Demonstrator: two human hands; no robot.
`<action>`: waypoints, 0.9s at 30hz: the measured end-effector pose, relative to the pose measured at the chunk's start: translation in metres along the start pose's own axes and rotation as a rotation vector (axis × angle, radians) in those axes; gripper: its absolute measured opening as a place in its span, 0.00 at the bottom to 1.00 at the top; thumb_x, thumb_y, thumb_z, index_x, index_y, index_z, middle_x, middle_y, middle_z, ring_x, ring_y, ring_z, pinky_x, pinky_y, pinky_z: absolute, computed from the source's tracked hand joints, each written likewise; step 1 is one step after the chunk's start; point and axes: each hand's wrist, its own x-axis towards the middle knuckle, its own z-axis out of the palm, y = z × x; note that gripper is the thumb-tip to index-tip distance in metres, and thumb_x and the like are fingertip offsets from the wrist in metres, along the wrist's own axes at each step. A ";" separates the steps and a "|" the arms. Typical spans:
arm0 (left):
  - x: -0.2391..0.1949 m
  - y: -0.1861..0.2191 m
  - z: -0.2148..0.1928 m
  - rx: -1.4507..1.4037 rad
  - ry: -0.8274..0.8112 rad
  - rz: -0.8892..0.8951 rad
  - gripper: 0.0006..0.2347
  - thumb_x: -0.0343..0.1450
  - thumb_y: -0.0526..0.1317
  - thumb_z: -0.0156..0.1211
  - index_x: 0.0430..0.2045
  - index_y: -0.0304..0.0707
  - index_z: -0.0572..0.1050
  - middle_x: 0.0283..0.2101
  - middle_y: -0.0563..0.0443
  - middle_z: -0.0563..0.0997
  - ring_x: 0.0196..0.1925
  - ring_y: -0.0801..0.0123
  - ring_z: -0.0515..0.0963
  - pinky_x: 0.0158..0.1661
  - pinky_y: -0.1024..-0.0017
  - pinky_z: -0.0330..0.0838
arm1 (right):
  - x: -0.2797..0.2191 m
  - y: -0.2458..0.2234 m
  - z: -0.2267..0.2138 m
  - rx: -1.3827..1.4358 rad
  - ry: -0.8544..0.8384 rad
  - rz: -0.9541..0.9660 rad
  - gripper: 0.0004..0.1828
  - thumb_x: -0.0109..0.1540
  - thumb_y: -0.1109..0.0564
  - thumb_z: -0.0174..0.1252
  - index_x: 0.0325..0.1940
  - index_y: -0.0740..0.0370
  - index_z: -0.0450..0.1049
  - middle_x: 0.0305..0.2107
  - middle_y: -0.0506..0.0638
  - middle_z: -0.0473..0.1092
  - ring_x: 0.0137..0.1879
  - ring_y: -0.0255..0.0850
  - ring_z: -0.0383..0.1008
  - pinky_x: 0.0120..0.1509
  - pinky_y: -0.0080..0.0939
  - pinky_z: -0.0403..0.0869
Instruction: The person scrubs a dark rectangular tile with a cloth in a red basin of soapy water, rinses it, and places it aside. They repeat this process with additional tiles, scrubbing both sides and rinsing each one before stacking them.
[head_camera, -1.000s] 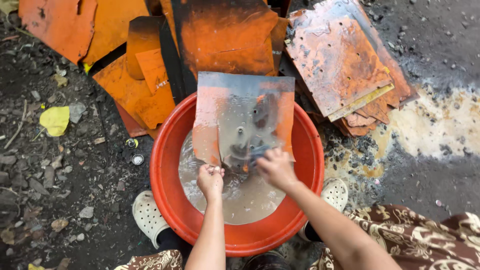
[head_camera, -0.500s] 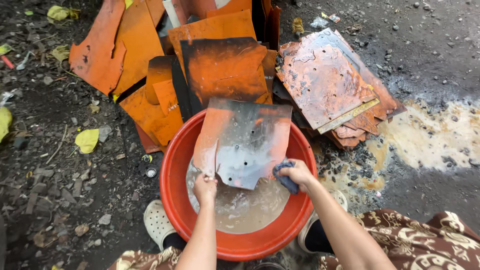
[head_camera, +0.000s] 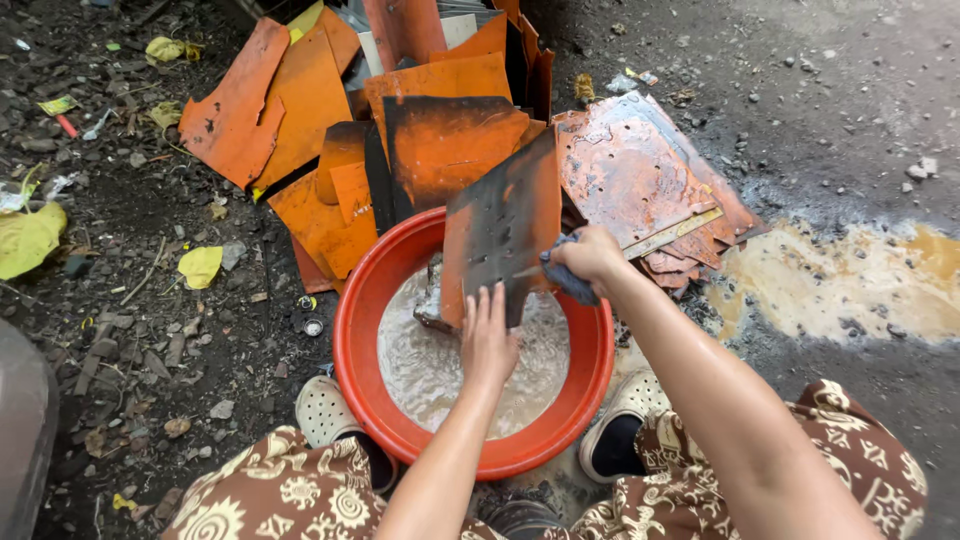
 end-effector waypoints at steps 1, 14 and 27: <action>0.005 0.007 -0.004 0.004 -0.010 0.055 0.35 0.62 0.32 0.66 0.68 0.36 0.59 0.65 0.24 0.66 0.64 0.29 0.67 0.58 0.50 0.68 | -0.004 -0.012 0.000 -0.041 0.013 0.001 0.08 0.54 0.63 0.65 0.32 0.73 0.78 0.25 0.59 0.76 0.26 0.43 0.77 0.28 0.45 0.75; 0.051 -0.045 -0.030 -0.581 0.092 -0.490 0.22 0.74 0.37 0.60 0.66 0.41 0.70 0.45 0.36 0.85 0.43 0.51 0.86 0.45 0.59 0.77 | -0.040 -0.045 0.042 0.398 -0.148 -0.265 0.19 0.54 0.65 0.65 0.49 0.65 0.74 0.35 0.51 0.76 0.37 0.37 0.79 0.42 0.41 0.80; 0.016 -0.156 0.089 -1.051 0.160 -0.943 0.23 0.64 0.31 0.69 0.54 0.39 0.73 0.50 0.47 0.82 0.48 0.58 0.81 0.46 0.58 0.73 | 0.047 0.172 0.060 0.251 0.149 -0.034 0.26 0.55 0.60 0.68 0.56 0.66 0.70 0.39 0.54 0.76 0.42 0.41 0.78 0.46 0.41 0.77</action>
